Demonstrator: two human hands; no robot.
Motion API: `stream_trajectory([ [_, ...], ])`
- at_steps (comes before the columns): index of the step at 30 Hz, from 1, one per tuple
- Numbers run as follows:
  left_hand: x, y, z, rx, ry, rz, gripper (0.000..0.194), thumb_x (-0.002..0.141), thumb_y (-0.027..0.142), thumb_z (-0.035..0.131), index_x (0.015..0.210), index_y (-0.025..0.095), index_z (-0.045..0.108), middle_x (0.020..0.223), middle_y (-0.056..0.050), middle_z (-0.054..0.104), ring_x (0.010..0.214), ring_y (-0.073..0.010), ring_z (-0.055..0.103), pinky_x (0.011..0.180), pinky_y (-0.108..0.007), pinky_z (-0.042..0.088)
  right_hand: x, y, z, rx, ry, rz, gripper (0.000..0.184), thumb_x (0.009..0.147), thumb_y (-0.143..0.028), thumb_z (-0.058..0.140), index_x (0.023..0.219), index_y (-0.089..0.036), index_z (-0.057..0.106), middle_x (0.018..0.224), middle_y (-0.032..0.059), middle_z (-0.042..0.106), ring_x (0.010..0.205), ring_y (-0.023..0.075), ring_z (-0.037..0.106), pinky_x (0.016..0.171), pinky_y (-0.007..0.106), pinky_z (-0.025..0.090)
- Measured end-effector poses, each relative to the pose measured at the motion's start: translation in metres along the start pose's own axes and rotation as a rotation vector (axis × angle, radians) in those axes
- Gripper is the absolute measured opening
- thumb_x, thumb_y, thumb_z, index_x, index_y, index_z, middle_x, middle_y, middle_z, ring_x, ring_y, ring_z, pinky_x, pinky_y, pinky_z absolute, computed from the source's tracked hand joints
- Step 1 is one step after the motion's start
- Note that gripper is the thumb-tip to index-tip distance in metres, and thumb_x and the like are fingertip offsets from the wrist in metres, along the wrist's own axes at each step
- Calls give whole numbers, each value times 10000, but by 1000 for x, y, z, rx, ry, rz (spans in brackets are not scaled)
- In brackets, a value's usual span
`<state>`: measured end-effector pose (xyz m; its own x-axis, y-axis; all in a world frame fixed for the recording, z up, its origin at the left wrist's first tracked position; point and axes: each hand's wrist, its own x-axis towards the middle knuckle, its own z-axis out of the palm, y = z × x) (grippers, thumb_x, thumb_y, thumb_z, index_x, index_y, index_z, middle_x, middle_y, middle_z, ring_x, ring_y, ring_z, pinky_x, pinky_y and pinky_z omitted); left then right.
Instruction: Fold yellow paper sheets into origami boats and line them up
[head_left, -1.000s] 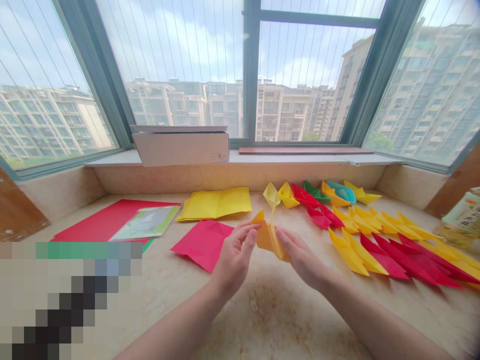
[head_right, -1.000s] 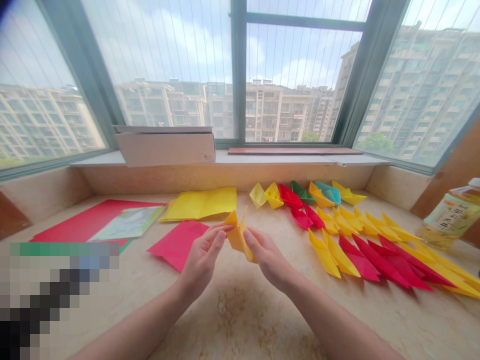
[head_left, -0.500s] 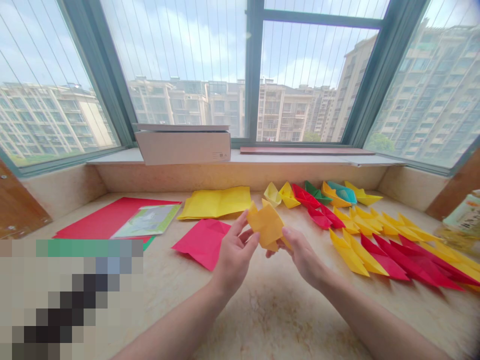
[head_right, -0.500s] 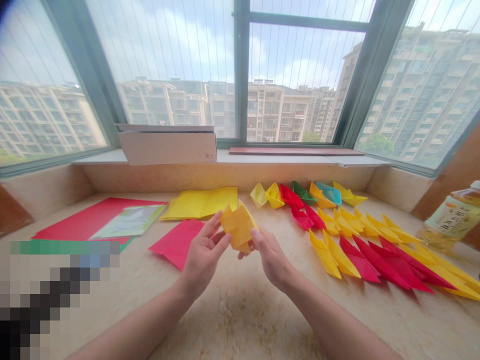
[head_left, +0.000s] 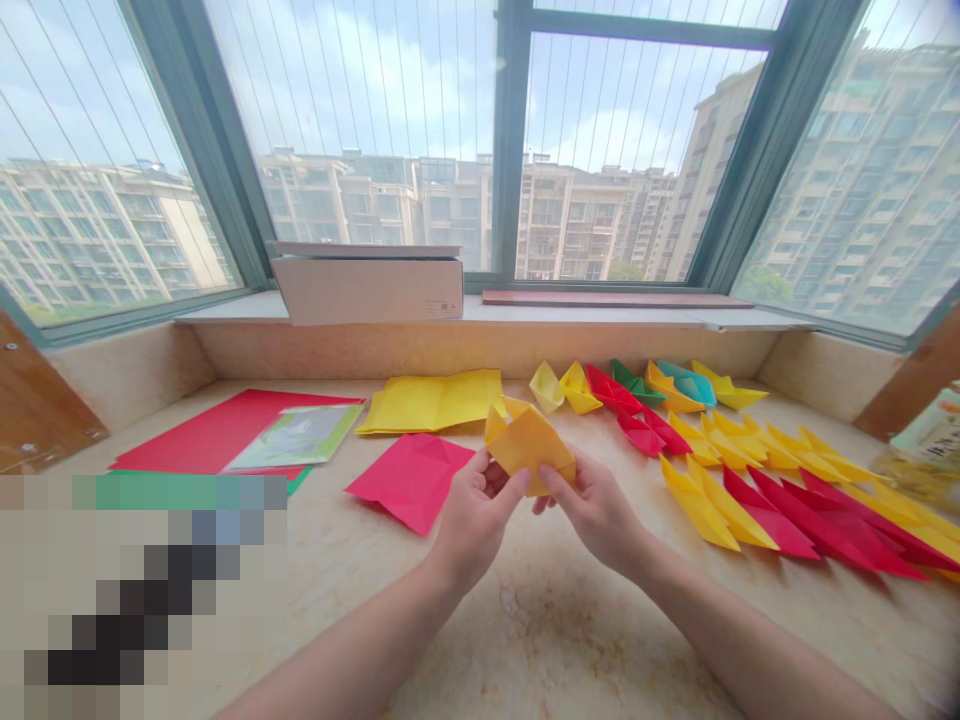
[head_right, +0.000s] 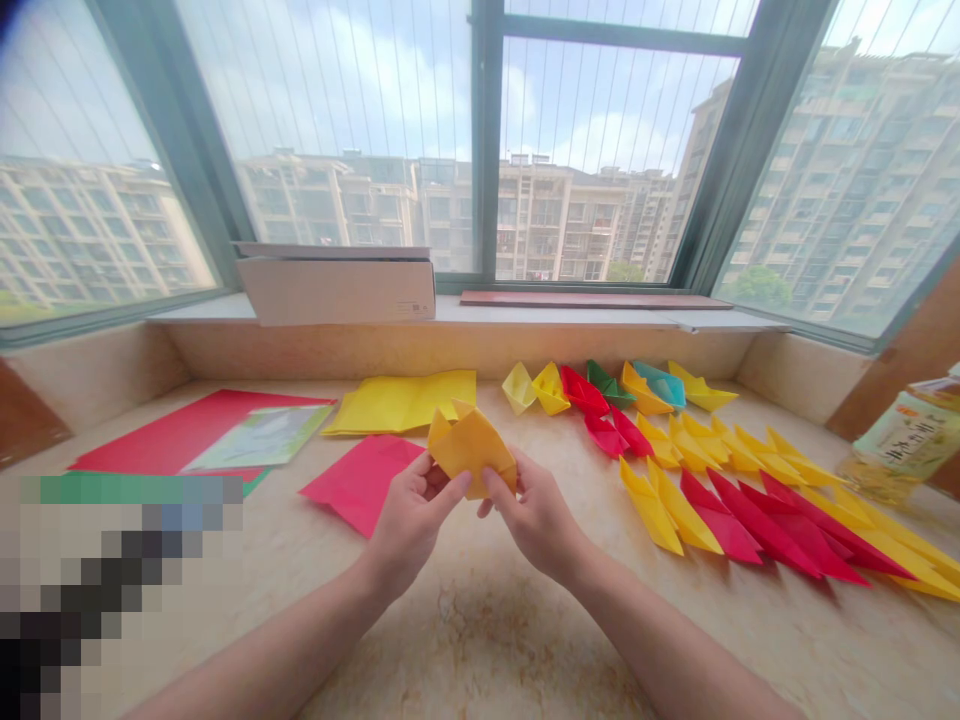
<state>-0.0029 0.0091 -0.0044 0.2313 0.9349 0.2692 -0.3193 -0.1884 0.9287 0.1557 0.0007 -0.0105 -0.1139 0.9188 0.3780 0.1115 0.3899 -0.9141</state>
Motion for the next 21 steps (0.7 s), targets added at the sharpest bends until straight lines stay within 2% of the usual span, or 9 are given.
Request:
stream_trajectory([
  [4,3,2,-3,-119,-4,-72,369,844,343,689,1149,143,635,1085,-113,729,972,-241,691,880,-366,533,-1,-2,2,31,-51,2,302,952,-423,529,1039,-158,648,816,40,650,621,157,622,577,308,537],
  [9,7,3,-7,-153,-9,-95,346,834,356,700,1063,102,648,1008,-123,724,876,-228,691,849,-393,553,-2,-7,3,106,-54,-26,317,935,-379,560,1181,-188,622,877,36,637,621,140,595,521,291,566],
  [13,7,3,-6,-166,-13,-115,332,810,342,727,1038,115,646,1020,-117,712,876,-218,676,839,-378,548,-2,-6,1,113,-72,-18,298,937,-387,557,1114,-170,660,803,27,628,595,133,590,507,279,571],
  [18,6,1,-5,-109,-15,-127,336,788,323,751,1036,118,653,990,-103,707,870,-194,655,819,-317,513,-1,-3,0,147,10,28,346,872,-441,641,1075,-163,678,744,14,614,560,131,562,441,264,552],
  [21,6,0,-6,-135,-30,-133,322,773,310,767,1015,126,661,969,-88,705,858,-190,655,822,-327,515,0,-4,1,144,38,39,368,837,-464,678,1048,-164,699,747,21,621,580,142,563,433,267,543],
])
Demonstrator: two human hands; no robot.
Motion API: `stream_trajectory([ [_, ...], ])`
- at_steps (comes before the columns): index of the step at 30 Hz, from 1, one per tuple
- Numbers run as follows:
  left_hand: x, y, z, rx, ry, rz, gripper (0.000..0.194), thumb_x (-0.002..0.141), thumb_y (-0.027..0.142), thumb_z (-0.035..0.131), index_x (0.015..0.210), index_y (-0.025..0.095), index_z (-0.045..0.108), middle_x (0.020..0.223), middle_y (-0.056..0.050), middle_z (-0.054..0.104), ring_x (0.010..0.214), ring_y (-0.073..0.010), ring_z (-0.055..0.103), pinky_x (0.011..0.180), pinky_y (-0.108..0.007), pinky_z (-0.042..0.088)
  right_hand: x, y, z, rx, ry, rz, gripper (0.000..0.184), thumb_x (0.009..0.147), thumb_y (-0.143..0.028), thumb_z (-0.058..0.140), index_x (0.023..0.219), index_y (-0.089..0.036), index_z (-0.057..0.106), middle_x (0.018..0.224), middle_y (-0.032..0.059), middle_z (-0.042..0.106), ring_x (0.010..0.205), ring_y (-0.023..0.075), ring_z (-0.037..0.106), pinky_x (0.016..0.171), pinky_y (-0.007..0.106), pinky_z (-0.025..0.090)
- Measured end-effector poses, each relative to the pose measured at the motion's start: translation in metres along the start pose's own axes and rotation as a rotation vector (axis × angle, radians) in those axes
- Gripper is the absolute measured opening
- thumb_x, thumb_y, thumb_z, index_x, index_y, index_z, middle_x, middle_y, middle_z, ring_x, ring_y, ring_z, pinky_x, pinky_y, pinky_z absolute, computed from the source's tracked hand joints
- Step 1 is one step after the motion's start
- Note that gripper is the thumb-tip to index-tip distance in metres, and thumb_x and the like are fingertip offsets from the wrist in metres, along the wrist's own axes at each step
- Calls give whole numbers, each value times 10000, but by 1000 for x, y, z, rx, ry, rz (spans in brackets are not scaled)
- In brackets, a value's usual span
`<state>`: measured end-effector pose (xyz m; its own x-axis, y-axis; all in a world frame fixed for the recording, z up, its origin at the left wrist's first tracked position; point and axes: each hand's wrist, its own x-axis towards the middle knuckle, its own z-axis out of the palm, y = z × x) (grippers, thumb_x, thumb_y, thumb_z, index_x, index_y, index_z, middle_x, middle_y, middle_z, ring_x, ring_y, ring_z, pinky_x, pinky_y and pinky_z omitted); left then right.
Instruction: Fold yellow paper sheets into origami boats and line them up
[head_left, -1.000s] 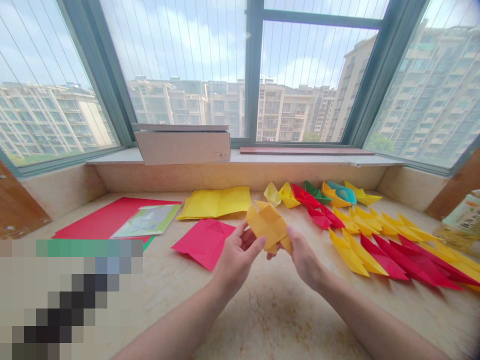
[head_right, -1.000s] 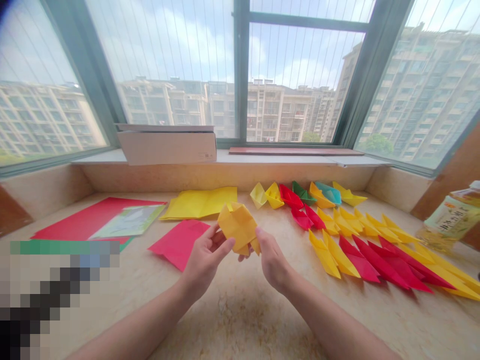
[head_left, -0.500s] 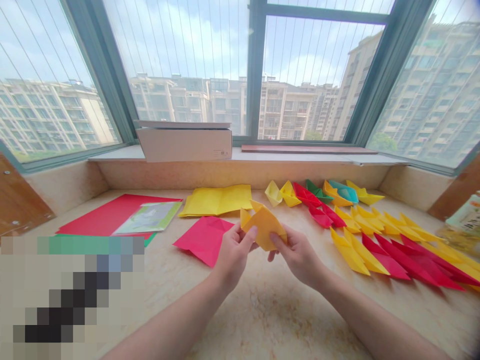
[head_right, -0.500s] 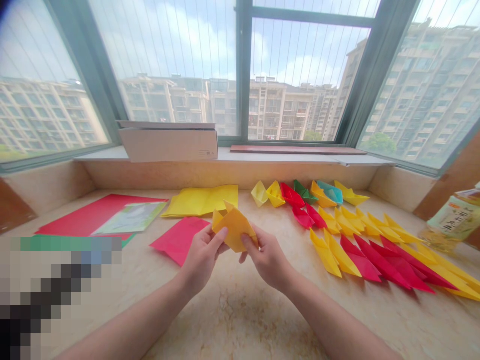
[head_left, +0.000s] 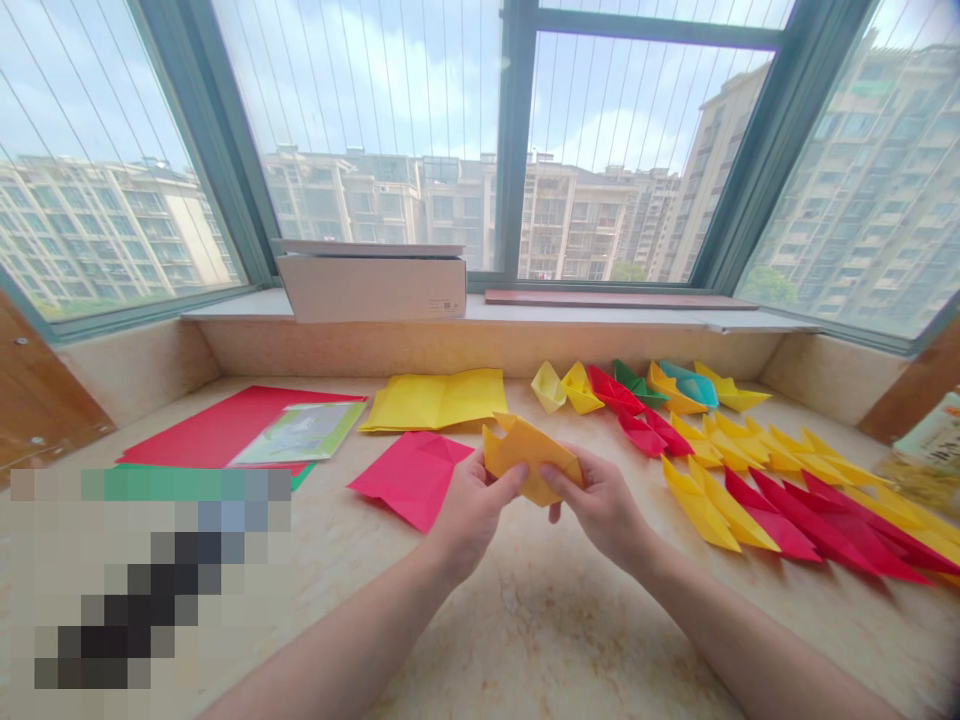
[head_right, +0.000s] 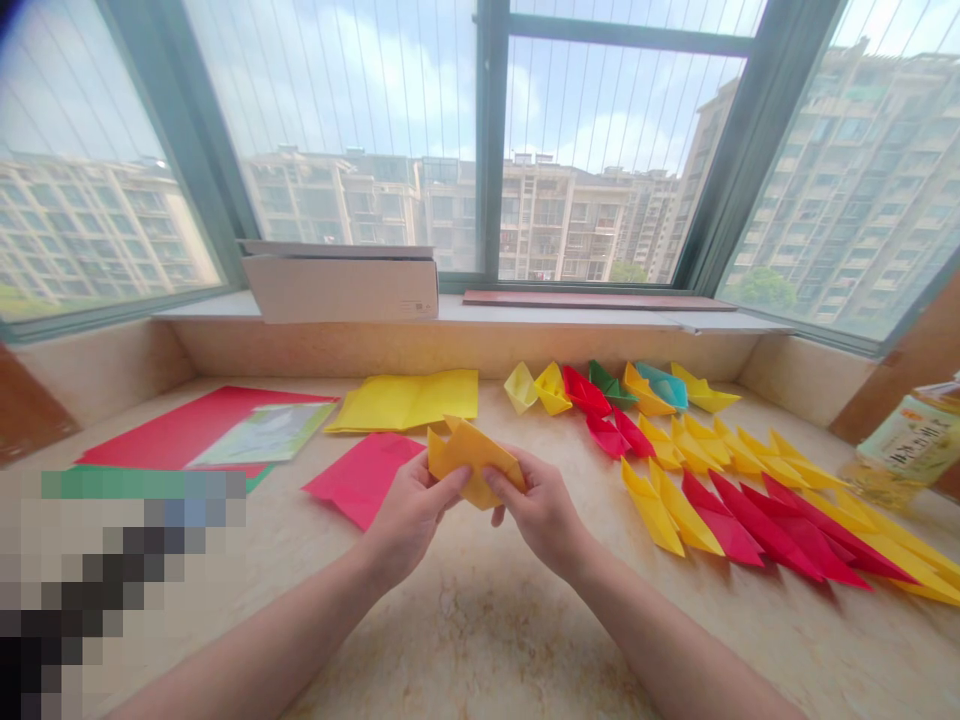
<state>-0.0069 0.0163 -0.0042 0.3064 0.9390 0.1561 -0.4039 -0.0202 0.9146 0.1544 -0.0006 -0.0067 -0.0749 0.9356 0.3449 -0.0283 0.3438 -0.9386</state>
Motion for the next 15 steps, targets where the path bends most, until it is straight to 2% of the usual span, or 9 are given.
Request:
stream_trajectory([
  [4,0,0,1,-96,16,-30,293,770,287,777,996,134,670,1001,-80,705,905,-194,664,894,-365,518,0,0,1,6,-26,-12,394,866,-467,643,1134,-184,700,809,37,648,598,141,559,445,274,555],
  [8,0,0,3,-142,51,-55,309,768,347,776,958,121,685,982,-101,726,913,-226,685,877,-377,536,-2,8,-3,-76,-91,-52,353,923,-411,573,1214,-250,691,856,33,675,596,138,562,455,282,559],
  [12,1,-2,1,-155,95,-77,307,802,388,735,937,114,698,971,-128,742,963,-265,691,882,-408,550,-3,15,-10,-269,-179,-227,339,947,-277,515,1244,-311,675,808,18,652,540,115,552,474,272,536],
  [15,1,-3,0,-153,137,-101,257,834,347,704,952,118,702,991,-134,749,992,-265,692,907,-412,547,-3,15,-14,-454,-248,-337,472,915,-131,461,1308,-336,620,792,10,619,567,117,559,540,277,529],
])
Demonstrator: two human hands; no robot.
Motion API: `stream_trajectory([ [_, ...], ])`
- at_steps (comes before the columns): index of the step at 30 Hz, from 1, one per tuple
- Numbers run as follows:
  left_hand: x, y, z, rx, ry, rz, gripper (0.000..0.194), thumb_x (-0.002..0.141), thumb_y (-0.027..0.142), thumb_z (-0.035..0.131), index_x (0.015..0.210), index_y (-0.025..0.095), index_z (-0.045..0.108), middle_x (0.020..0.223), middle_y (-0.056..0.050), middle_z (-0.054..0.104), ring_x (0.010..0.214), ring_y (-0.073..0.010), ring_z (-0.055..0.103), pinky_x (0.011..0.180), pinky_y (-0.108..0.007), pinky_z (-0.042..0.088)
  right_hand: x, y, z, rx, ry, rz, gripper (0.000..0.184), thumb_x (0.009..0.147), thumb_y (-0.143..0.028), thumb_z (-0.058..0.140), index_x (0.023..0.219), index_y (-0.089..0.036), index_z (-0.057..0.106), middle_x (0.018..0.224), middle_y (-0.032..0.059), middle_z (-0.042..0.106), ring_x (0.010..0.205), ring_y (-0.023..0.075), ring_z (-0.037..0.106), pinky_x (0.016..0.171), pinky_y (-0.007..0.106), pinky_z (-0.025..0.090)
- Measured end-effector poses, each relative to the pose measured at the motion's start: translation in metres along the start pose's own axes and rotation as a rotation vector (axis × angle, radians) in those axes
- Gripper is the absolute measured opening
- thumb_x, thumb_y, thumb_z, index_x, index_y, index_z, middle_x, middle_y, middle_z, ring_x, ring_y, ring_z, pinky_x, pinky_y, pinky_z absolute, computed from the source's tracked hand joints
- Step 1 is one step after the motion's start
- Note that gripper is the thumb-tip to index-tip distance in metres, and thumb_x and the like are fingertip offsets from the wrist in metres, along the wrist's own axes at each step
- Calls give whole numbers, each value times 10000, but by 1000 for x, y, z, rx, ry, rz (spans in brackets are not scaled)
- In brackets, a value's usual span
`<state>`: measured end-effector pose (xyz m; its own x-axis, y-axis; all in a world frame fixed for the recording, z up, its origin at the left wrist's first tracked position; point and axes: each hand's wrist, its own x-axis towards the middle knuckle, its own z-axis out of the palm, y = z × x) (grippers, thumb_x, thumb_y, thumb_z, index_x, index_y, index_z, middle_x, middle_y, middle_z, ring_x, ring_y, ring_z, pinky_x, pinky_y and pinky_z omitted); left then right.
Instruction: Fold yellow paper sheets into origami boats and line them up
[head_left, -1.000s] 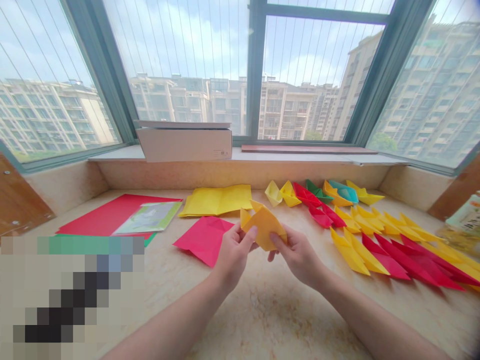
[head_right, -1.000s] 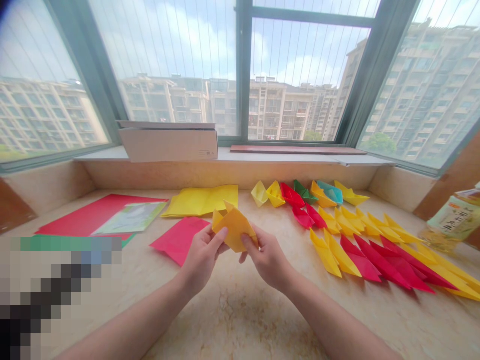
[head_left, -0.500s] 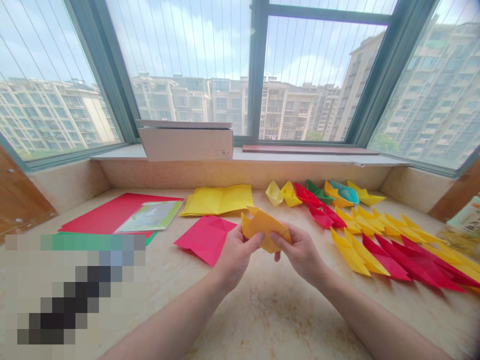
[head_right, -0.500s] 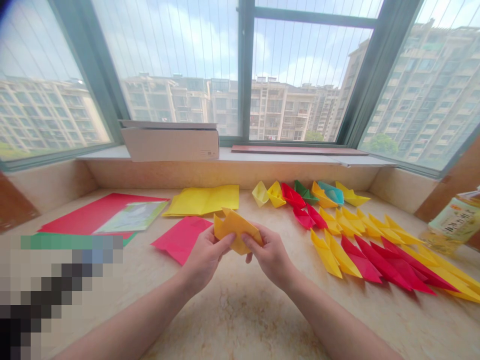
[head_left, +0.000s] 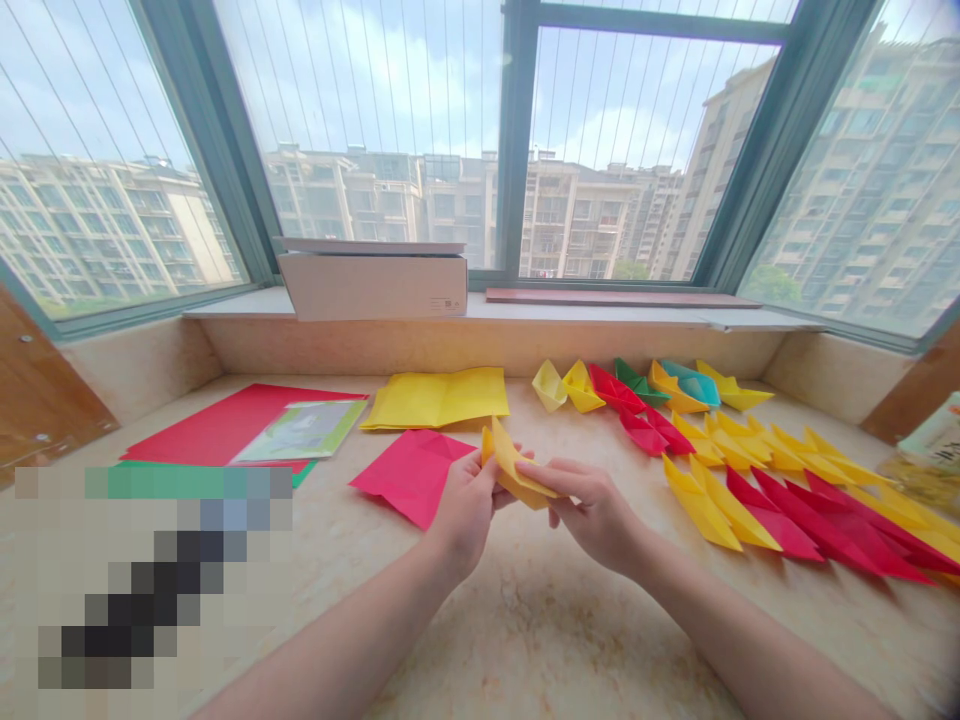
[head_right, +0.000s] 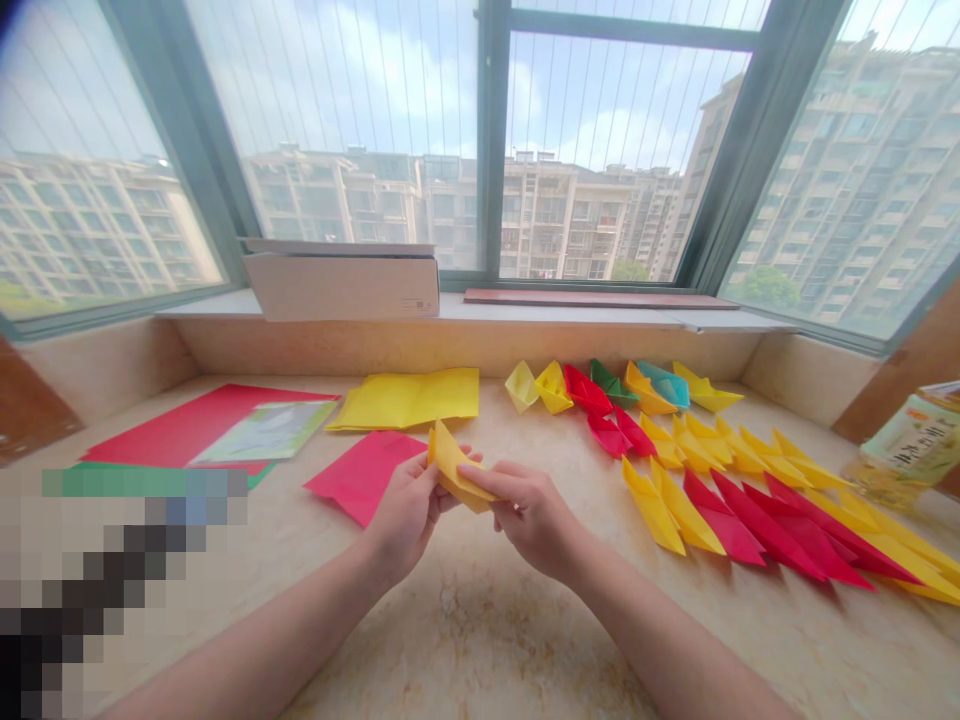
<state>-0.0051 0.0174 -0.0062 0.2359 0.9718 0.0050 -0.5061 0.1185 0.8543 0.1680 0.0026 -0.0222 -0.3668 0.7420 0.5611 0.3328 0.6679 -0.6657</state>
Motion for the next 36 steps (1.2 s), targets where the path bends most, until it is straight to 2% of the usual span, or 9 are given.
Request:
stream_trajectory([
  [4,-1,1,1,-36,27,-15,240,870,328,650,971,114,694,1006,-144,751,1012,-273,696,925,-425,543,1,-1,-4,-175,-30,-77,578,870,-61,443,1351,-353,575,863,24,617,696,149,579,655,310,523],
  [8,-1,3,0,-104,-28,-7,375,879,448,619,1029,108,676,1024,-158,747,1036,-299,691,949,-469,530,1,1,-6,-303,-33,-92,546,909,-91,432,1353,-377,568,870,28,606,742,166,584,673,307,506],
  [17,-2,-2,-2,-48,-207,99,575,733,344,826,1239,182,606,1330,-149,619,1242,-302,576,1105,-466,404,3,-5,-12,-397,2,-82,508,925,-123,453,1360,-358,566,896,40,598,776,177,589,693,313,500],
  [23,3,-4,-3,-65,-108,136,300,860,332,704,1113,176,670,1216,-110,689,1183,-265,623,1081,-460,437,5,-21,-12,-364,-84,-64,518,924,-291,552,1430,-371,476,1065,67,605,887,224,609,797,405,519],
  [25,4,-2,-2,-74,-112,175,255,858,324,707,1069,181,692,1183,-98,704,1169,-262,630,1069,-453,450,5,-23,-9,-253,-24,-30,470,963,-335,495,1432,-337,473,1113,79,618,939,233,618,837,419,519],
  [27,3,-1,-1,-82,-146,204,222,857,311,708,1041,187,709,1185,-93,702,1175,-263,624,1058,-444,457,6,-22,-4,-119,110,54,429,981,-337,466,1406,-291,494,1082,79,652,918,221,637,816,394,535],
  [29,1,1,1,-85,-184,220,206,856,301,709,1031,194,721,1189,-91,700,1185,-266,617,1054,-437,457,7,-20,-1,-22,220,156,402,959,-350,521,1349,-254,539,992,67,684,854,209,652,755,359,550],
  [31,0,2,1,-75,-220,226,212,861,296,703,1049,202,725,1191,-92,700,1192,-266,611,1059,-438,448,8,-18,0,24,255,218,376,926,-351,586,1283,-233,590,962,63,703,836,209,662,711,336,554],
  [36,5,-3,-6,48,-216,241,297,849,303,717,1132,215,693,1203,-87,693,1212,-258,590,1104,-452,386,10,-15,-3,-44,312,146,231,894,-282,640,1114,-224,680,1048,77,710,916,227,659,738,349,546],
])
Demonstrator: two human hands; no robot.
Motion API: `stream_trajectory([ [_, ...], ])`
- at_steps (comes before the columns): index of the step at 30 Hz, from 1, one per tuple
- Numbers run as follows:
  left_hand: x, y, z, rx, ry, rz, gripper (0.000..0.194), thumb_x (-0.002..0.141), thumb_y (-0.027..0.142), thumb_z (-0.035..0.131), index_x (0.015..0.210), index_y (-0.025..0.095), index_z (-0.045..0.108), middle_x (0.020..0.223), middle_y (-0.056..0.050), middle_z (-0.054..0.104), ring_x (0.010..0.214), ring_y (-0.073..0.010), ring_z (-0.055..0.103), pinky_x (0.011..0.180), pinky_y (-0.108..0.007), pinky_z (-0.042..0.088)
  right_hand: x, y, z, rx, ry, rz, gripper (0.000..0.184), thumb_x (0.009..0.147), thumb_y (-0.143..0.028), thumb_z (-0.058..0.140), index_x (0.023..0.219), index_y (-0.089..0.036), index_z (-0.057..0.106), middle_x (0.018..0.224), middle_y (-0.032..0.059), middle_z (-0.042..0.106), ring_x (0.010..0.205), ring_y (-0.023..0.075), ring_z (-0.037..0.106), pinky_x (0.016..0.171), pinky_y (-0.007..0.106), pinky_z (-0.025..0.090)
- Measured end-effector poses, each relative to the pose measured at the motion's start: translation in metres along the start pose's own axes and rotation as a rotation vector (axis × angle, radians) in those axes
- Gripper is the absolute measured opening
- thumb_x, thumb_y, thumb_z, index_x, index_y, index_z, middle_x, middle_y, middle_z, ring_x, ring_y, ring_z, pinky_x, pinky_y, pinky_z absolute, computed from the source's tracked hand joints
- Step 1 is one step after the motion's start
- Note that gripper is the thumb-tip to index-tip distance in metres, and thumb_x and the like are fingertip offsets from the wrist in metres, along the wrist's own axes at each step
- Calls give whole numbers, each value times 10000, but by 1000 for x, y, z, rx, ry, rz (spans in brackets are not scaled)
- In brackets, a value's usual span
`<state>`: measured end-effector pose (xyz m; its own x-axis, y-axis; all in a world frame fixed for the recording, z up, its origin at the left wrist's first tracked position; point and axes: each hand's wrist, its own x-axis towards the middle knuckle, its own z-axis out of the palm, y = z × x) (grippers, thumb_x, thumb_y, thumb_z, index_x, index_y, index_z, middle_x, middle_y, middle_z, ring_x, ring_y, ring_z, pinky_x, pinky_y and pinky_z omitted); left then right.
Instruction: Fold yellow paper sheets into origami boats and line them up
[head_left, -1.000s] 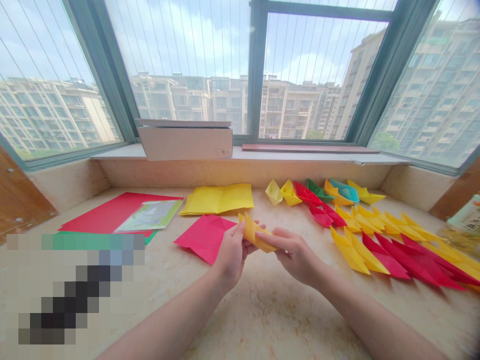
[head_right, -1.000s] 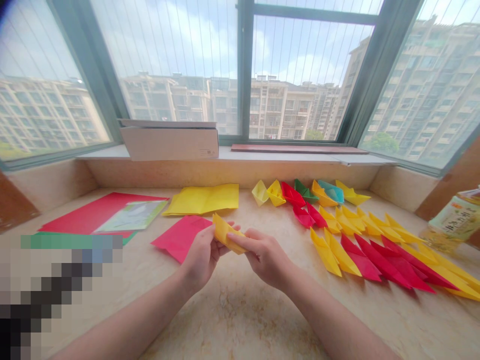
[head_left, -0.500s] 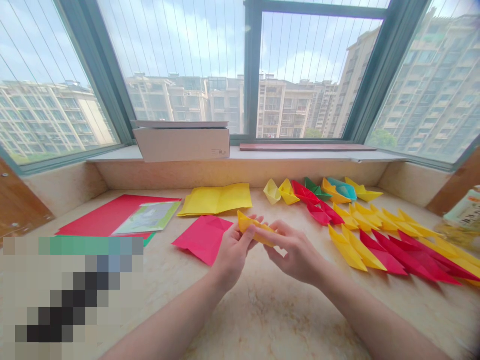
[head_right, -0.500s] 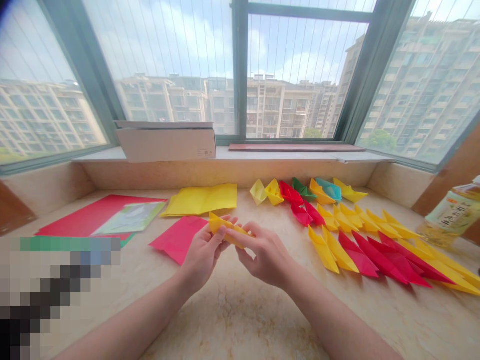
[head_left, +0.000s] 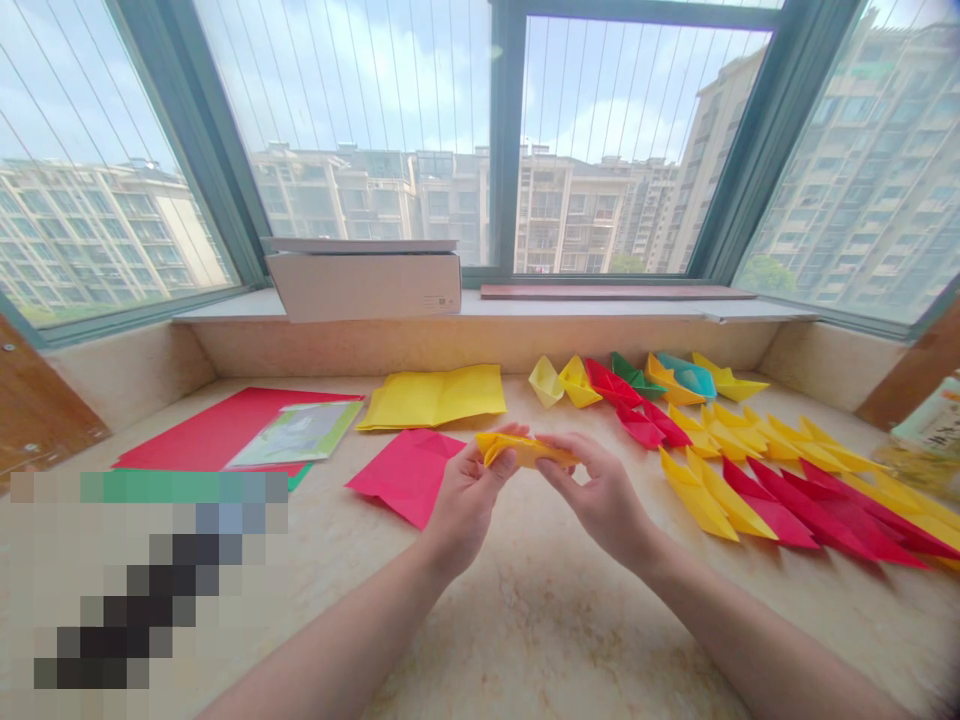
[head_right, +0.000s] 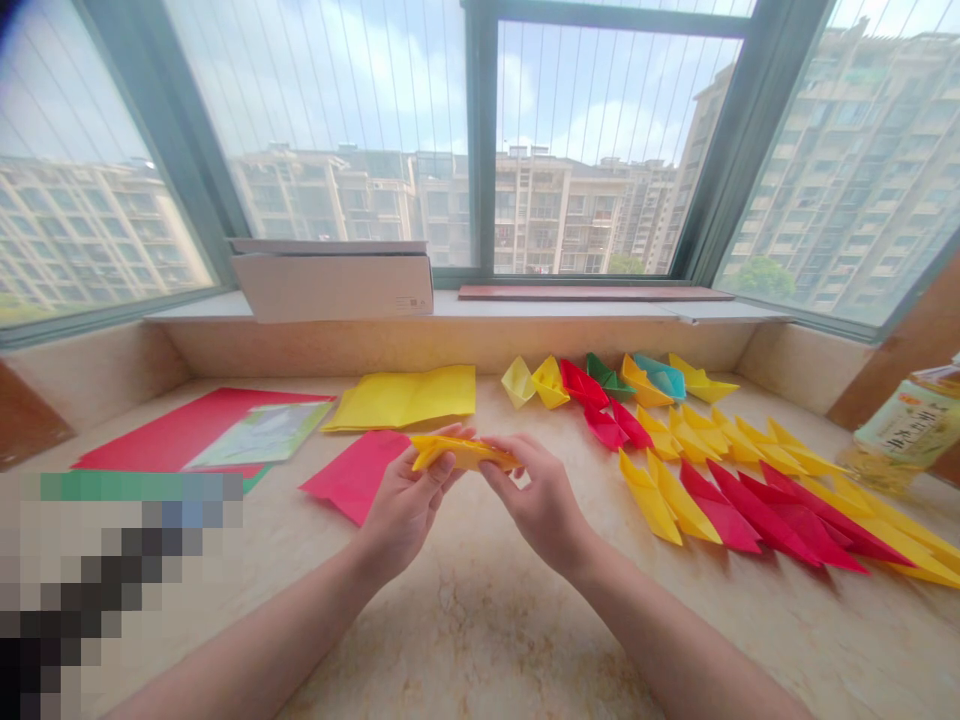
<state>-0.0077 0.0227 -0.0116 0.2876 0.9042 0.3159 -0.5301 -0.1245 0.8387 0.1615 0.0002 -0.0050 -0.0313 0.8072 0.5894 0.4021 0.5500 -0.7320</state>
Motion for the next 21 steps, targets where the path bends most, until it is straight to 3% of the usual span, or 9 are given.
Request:
stream_trajectory([
  [7,0,-6,-6,168,31,-29,449,825,332,738,1246,256,603,1124,-57,712,1083,-226,646,1035,-445,434,2,0,-2,-46,40,-126,117,896,-211,645,1003,-244,680,968,40,690,901,198,657,810,345,540],
  [14,0,-1,-3,261,81,-6,420,797,356,754,1172,218,625,1073,-56,723,1024,-227,656,956,-405,474,1,1,-4,-98,33,-148,123,918,-270,625,1026,-241,675,987,49,689,927,207,655,822,354,543],
  [21,-2,2,2,250,60,-4,553,811,320,744,1298,225,501,1135,-66,709,1060,-212,653,960,-373,477,1,1,-3,-127,60,-166,168,927,-269,601,1083,-257,661,1040,48,689,982,217,647,875,369,534],
])
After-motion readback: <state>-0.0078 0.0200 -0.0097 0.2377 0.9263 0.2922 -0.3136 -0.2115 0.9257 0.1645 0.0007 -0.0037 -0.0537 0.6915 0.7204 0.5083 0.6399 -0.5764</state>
